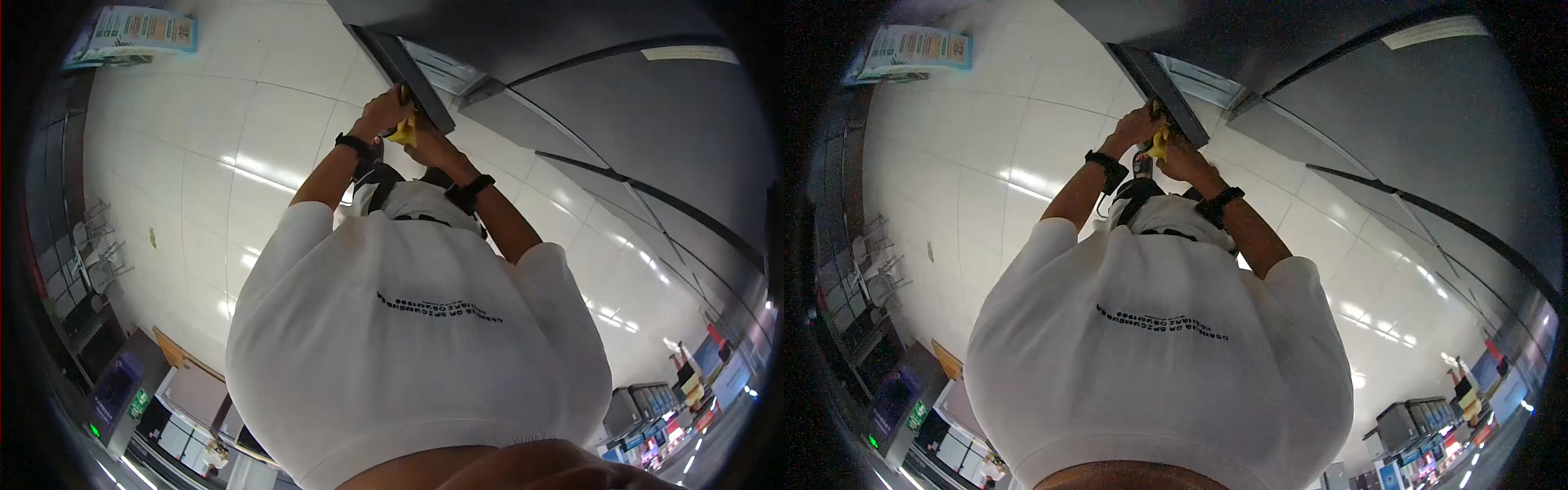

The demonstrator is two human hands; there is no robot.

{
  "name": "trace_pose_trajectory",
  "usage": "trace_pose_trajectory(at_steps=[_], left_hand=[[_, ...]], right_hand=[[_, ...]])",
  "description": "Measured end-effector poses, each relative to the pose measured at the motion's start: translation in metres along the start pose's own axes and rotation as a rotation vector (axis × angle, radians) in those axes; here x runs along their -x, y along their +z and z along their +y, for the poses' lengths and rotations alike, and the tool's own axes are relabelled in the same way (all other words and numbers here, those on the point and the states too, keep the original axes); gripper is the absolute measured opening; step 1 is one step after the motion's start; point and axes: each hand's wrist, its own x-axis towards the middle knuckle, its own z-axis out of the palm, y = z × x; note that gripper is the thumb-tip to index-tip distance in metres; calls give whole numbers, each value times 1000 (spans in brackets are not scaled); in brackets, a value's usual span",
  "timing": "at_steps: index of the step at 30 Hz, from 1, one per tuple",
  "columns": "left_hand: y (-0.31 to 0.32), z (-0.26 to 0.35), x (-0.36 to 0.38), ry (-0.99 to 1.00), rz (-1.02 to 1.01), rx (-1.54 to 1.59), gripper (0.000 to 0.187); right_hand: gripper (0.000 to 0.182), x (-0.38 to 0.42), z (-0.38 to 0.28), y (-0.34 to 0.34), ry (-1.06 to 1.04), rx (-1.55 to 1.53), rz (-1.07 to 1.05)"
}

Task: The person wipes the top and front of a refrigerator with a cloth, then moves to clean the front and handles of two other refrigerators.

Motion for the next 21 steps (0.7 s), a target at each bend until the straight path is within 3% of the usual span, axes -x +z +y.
trace_pose_trajectory(at_steps=[1,4,6,10,12,14,16,18,21], left_hand=[[-11,1,5,4,-41,-30,70],[-25,-5,9,103,-49,-104,66],[-26,-13,2,85,-28,-165,63],[-43,-24,-19,97,-10,-210,60],[-52,-33,-29,103,7,-228,59],[-63,-37,-33,169,254,-287,52],[-69,-44,-33,194,289,-274,45],[-70,-53,-38,385,471,-150,44],[-60,-68,-35,595,470,-102,44]], right_hand=[[59,-4,-11,-7,78,-16,-120],[61,-12,-14,11,155,188,-13],[66,-17,-25,12,174,167,35],[74,-48,-52,8,422,203,-118],[75,-59,-39,38,370,347,173],[77,-78,-35,48,378,314,188],[77,-96,-38,57,343,445,221],[76,-110,-45,58,381,435,232],[69,-118,-47,58,459,491,197]])
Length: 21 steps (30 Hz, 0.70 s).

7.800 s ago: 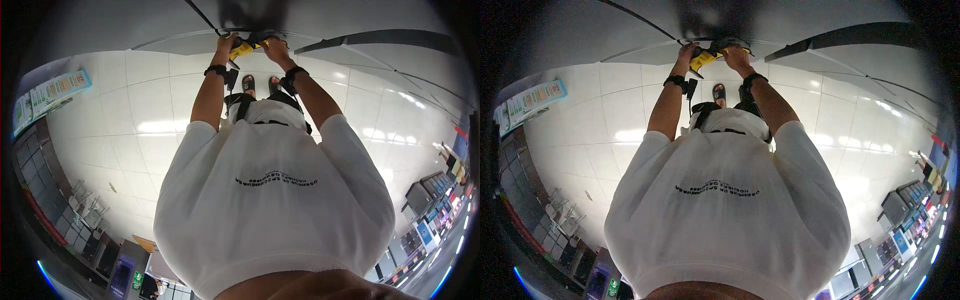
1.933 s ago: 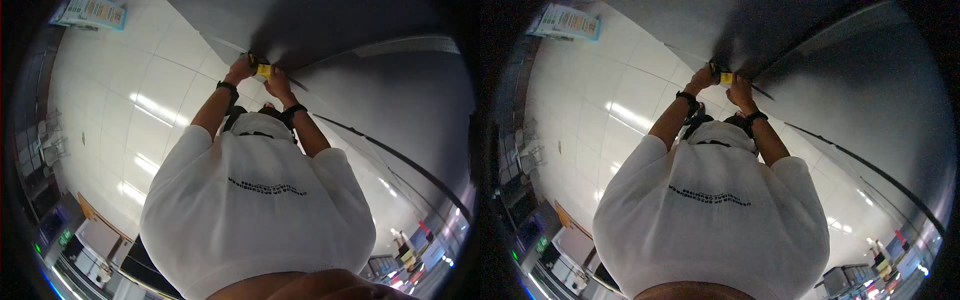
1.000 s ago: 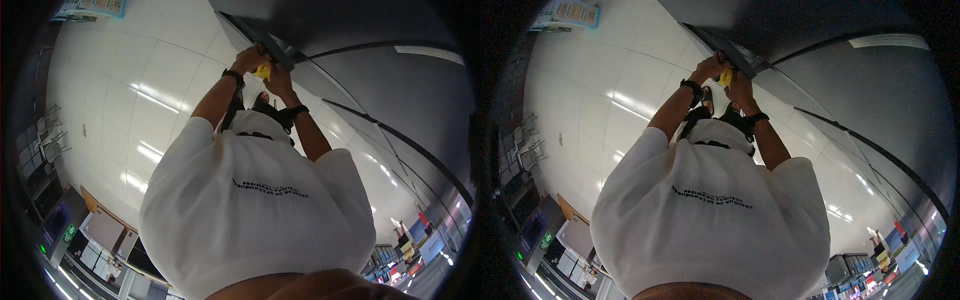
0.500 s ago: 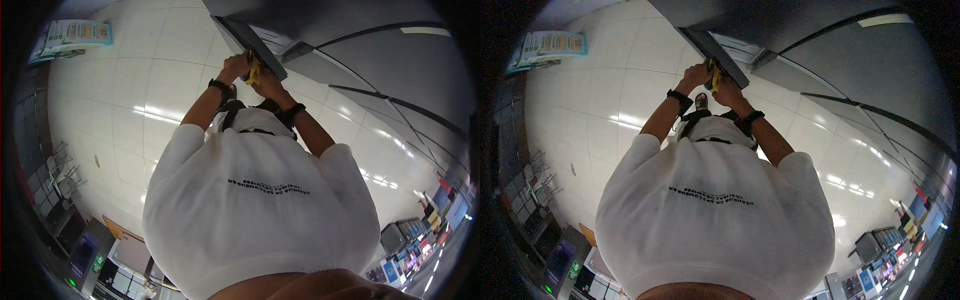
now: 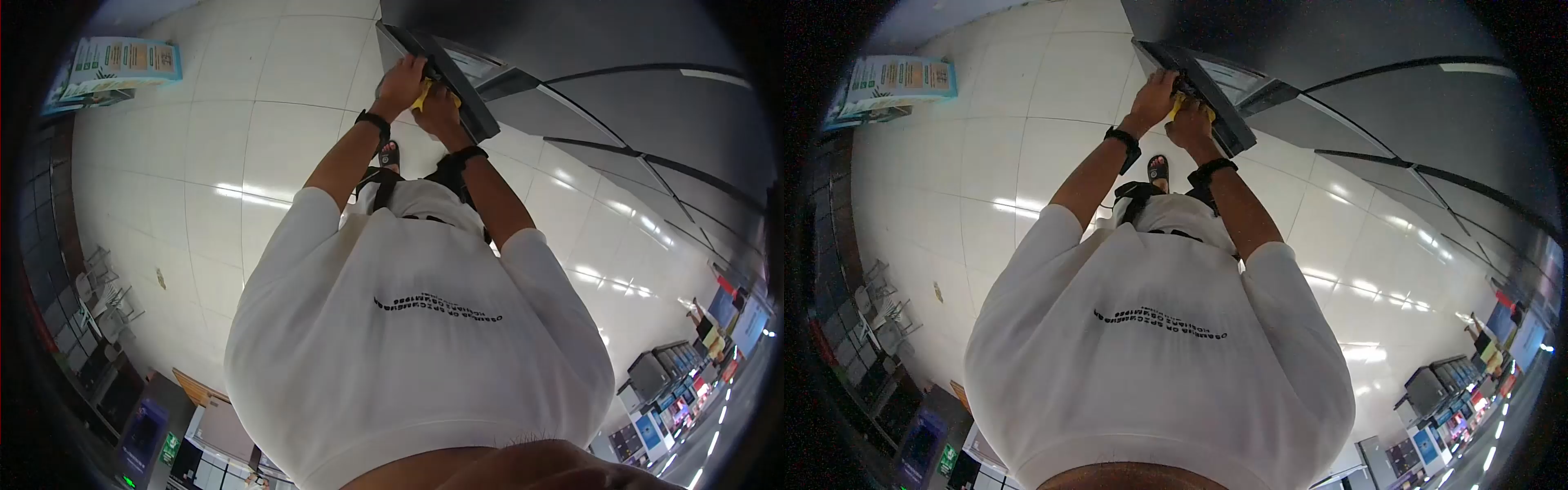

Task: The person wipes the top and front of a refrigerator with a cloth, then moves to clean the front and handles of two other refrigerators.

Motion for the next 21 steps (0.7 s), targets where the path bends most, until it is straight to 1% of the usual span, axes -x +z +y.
trace_pose_trajectory(at_steps=[1,3,4,5,7,8,9,10,11,13,14,16,18,20,21], left_hand=[[2,-1,6,118,22,38,45],[12,2,17,153,44,46,47],[13,10,25,91,-13,30,47],[10,18,29,25,-68,13,48],[13,33,34,26,-78,19,48],[10,46,37,-25,-186,42,49],[8,57,38,-70,-299,63,50],[12,64,38,-81,-354,88,52],[15,68,41,-75,-363,81,52],[19,80,48,20,-363,75,51],[17,89,49,17,-437,35,51],[29,93,49,27,-498,40,52],[35,101,52,42,-551,39,52],[28,115,53,97,-546,-272,50],[29,117,55,108,-543,-279,50]], right_hand=[[69,1,3,0,5,1,4],[62,5,18,-1,-112,-99,65],[67,8,26,-8,-119,-56,-51],[67,7,35,-5,-127,-54,-47],[54,8,48,-4,-76,-256,-227],[54,17,47,-18,-84,-263,-220],[44,33,47,-32,-31,-303,-182],[35,46,50,-40,29,-344,-148],[35,53,58,-31,36,-355,-145],[34,74,70,-23,-119,-327,4],[43,84,77,-24,-150,-275,-63],[44,103,82,-25,-101,-345,-55],[46,118,80,-38,-51,-423,-36],[44,120,73,-34,-24,-426,0],[43,117,72,-33,-3,-421,31]])
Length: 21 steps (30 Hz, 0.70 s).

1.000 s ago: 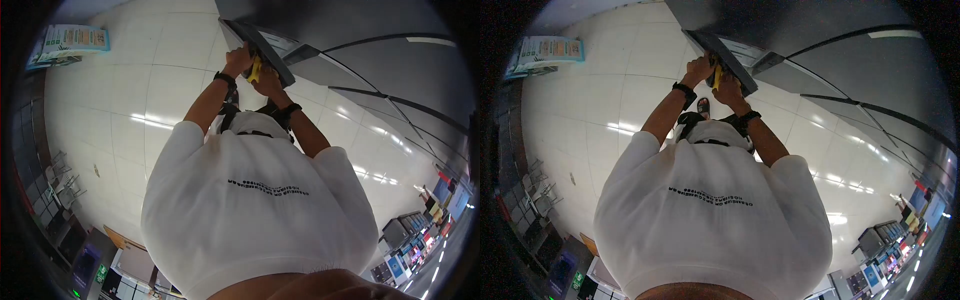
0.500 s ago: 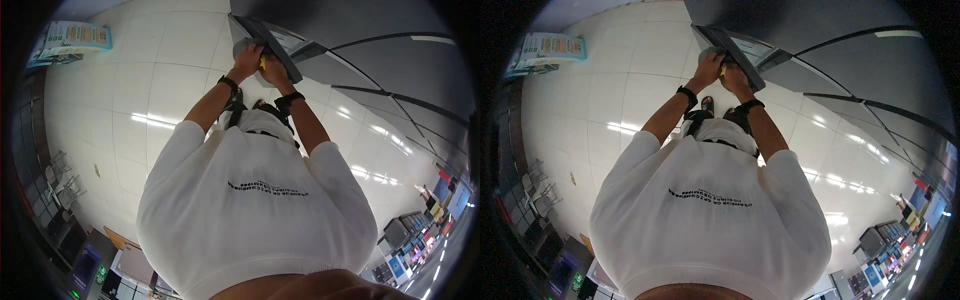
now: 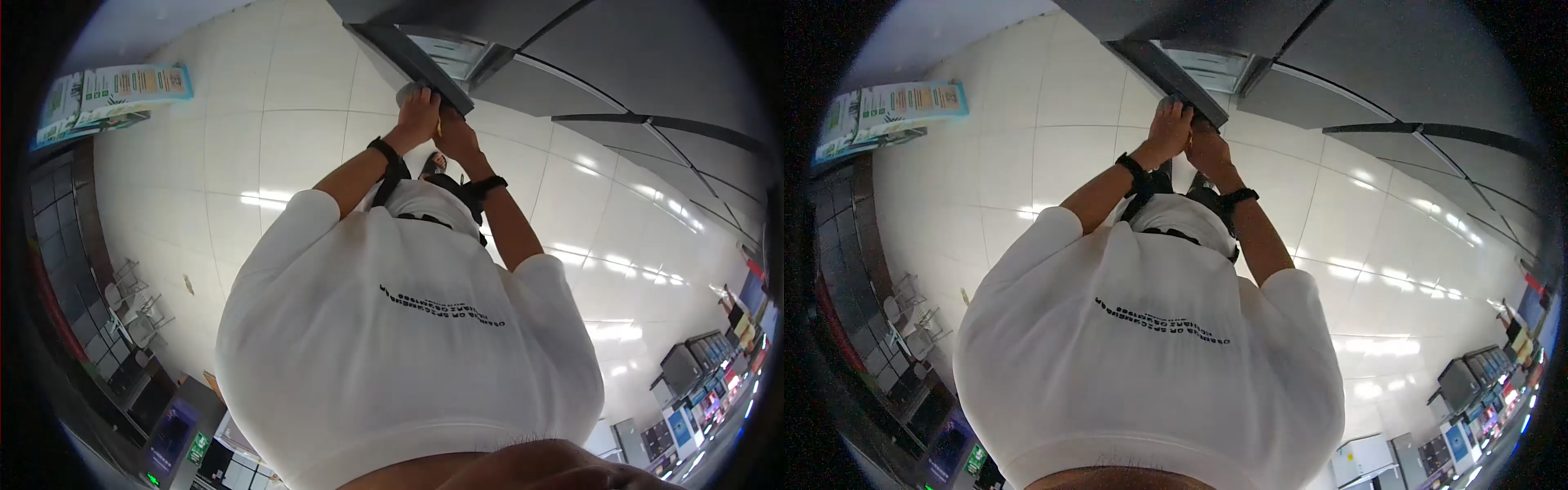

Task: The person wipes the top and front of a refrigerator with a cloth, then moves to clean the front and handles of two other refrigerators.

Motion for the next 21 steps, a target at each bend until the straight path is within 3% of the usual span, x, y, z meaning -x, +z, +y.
trace_pose_trajectory(at_steps=[2,3,4,6,9,13,16,17,18,21], left_hand=[[4,5,6,15,279,-66,46],[4,3,5,-18,100,-28,51],[5,1,5,-7,99,-29,51],[7,-2,10,89,348,-238,55],[-3,-13,8,142,234,-179,56],[2,-22,-1,201,284,-148,53],[-11,-29,-9,165,112,-144,46],[-5,-35,-16,201,122,-145,43],[0,-41,-18,237,134,-146,42],[1,-65,-25,346,190,-108,38]], right_hand=[[39,-4,-3,-3,51,23,-52],[38,-5,-4,-5,77,-1,-65],[36,-5,-2,-3,103,-24,-82],[37,-10,-3,9,92,93,-105],[34,-22,-2,20,37,229,-114],[29,-28,-10,12,98,172,-171],[32,-35,-17,7,96,143,-224],[15,-37,-23,8,120,181,-169],[15,-42,-27,10,125,190,-178],[71,-61,-27,23,313,214,-323]])
